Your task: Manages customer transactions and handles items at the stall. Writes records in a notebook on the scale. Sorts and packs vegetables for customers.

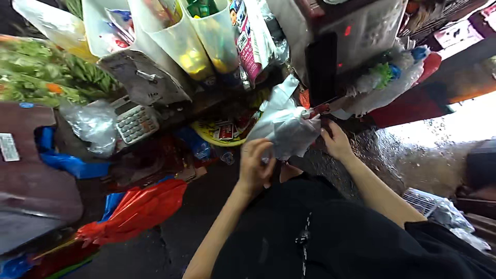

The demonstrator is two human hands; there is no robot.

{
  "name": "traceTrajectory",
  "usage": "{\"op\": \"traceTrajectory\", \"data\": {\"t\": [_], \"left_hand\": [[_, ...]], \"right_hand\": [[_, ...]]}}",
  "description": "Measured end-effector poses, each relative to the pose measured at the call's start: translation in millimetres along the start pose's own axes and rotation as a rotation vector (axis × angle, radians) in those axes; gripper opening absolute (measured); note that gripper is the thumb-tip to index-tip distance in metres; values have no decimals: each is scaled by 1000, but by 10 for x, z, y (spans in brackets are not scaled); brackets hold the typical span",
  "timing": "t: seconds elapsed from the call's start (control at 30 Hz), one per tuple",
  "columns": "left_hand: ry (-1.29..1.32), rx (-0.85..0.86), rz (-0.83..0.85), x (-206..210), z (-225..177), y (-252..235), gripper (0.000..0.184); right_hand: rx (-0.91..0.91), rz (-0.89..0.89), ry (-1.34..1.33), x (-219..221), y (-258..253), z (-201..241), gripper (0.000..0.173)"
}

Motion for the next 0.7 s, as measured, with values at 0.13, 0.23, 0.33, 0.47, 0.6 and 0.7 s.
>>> {"op": "traceTrajectory", "data": {"t": [0.13, 0.23, 0.33, 0.47, 0.6, 0.7], "left_hand": [[-83, -16, 264, 479, -401, -230, 52], [-16, -293, 250, 645, -417, -413, 72], [-166, -365, 185, 722, -345, -578, 57], [-268, -227, 160, 730, -213, -662, 44], [-307, -288, 181, 796, -239, -588, 50], [-353, -260, 61, 760, -286, -546, 56]], "right_hand": [[-60, 180, -195, 412, 147, 246, 52], [-340, 420, -210, 780, 670, 545, 43], [-341, 735, 53, 780, 604, 585, 40], [-271, 289, 51, 250, 156, 462, 34], [-437, 54, 47, 143, -69, 427, 46], [-497, 4, 131, 144, -122, 663, 37]]}}
Point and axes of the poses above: each hand's wrist, its own y-axis away from the middle knuckle, its own x-axis out of the palm, z = x × y, the point moved 6 cm from there along -y, towards the middle knuckle, and after that the axes turned 9 degrees about -y, right-handed, at the moved point
